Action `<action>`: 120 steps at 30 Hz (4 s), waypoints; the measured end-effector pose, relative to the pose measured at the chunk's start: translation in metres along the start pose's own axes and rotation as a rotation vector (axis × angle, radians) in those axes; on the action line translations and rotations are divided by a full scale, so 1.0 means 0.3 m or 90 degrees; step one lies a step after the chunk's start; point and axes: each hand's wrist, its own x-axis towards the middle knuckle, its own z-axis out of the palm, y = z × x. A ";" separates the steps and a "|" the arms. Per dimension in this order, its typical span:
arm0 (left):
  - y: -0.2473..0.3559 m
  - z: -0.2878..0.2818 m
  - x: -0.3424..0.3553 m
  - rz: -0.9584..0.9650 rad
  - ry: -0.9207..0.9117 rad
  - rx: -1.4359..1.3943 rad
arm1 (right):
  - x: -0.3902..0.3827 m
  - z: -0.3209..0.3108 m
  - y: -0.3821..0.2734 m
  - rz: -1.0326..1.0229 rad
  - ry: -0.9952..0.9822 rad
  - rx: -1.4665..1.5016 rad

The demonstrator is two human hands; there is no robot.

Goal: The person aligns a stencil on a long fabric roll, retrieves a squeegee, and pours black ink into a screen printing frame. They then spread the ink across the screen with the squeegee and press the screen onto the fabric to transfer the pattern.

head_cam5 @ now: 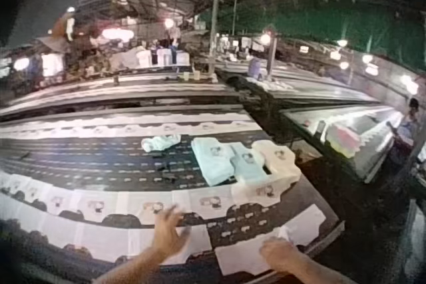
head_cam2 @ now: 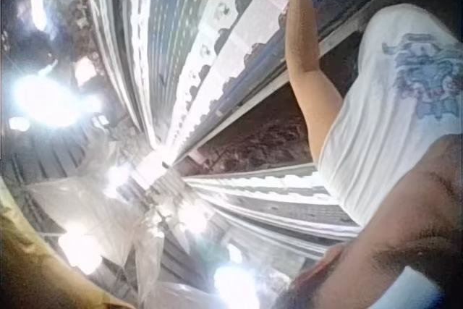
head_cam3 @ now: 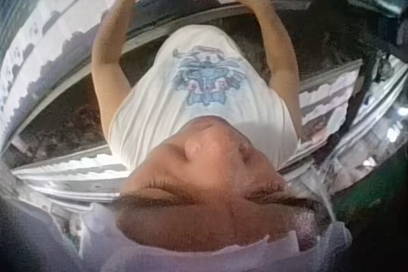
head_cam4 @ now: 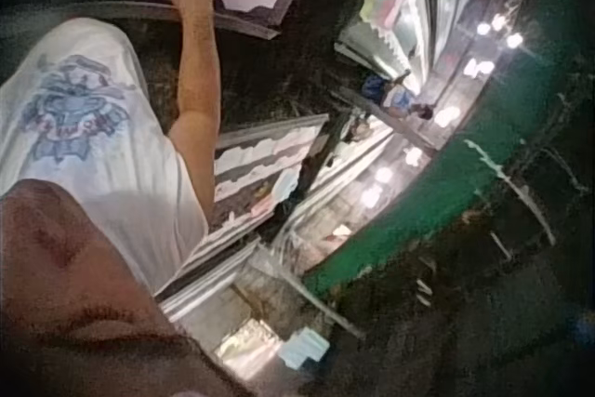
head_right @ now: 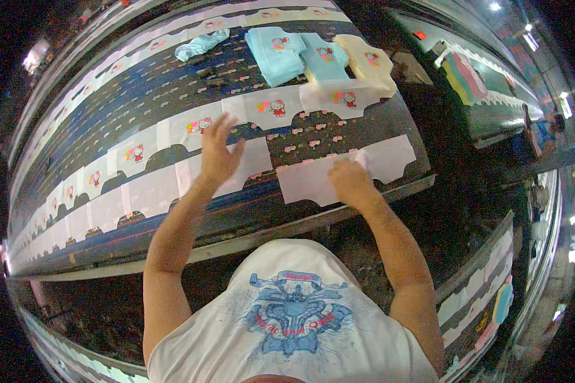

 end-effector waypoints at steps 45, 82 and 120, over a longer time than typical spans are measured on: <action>0.149 0.229 -0.140 -0.171 0.054 0.114 | 0.341 0.152 0.472 0.033 0.162 0.851; 0.550 0.658 0.007 0.120 -0.384 0.134 | 0.146 0.172 0.778 0.215 0.340 0.533; 1.009 0.739 -0.051 -0.440 -0.051 -0.111 | -0.128 0.440 1.304 -0.150 0.246 0.835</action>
